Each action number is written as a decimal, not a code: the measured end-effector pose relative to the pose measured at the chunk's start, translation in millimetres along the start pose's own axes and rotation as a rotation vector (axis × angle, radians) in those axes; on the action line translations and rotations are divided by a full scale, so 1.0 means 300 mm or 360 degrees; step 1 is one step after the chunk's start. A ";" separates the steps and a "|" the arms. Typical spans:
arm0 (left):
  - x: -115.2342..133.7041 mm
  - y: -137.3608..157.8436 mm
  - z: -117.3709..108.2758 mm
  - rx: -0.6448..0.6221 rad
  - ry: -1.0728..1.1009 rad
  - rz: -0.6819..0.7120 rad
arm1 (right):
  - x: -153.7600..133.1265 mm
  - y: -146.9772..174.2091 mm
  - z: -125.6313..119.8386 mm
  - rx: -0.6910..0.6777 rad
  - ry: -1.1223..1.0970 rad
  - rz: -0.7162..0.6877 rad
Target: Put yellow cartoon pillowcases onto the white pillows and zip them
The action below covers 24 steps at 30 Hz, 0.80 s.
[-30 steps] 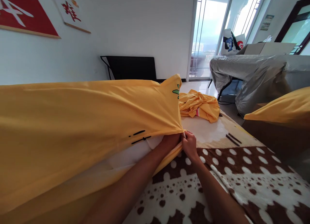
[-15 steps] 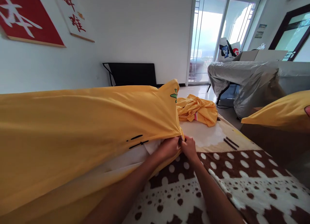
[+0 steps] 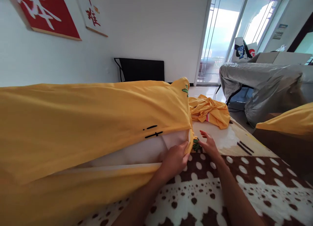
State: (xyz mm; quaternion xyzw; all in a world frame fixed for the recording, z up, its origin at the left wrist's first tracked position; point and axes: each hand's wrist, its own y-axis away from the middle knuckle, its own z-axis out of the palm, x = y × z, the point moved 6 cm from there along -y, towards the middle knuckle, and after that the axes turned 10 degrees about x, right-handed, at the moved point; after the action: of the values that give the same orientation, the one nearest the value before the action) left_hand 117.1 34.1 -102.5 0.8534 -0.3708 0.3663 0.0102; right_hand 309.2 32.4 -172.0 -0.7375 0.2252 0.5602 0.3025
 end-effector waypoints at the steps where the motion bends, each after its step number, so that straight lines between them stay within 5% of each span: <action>1: 0.005 0.001 -0.012 0.0052 0.0012 -0.0001 | 0.008 0.001 0.021 0.0006 0.0052 -0.0066; 6: 0.072 0.028 -0.122 0.0247 0.0464 0.0028 | 0.018 0.048 0.124 -0.0211 0.0263 -0.0309; 10: 0.130 0.083 -0.245 0.0357 0.0958 -0.0028 | 0.003 0.053 0.113 -0.0173 0.0205 -0.0259; 15: 0.100 0.133 -0.349 0.0612 0.1504 -0.0397 | -0.061 0.049 0.054 -0.0053 0.0101 -0.0178; 20: 0.086 0.190 -0.419 0.0953 0.1543 -0.0627 | -0.125 0.046 -0.022 0.0028 -0.0190 -0.0114; 24: 0.129 0.242 -0.451 0.1065 0.1351 -0.0511 | -0.179 0.066 -0.063 -0.0152 -0.0481 0.0157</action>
State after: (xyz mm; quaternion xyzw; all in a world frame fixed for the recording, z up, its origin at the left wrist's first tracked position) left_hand 4.9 -3.7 2.5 0.6335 -0.0633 0.7691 -0.0572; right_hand 294.3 4.6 -120.5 -0.6464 0.1863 0.6890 0.2697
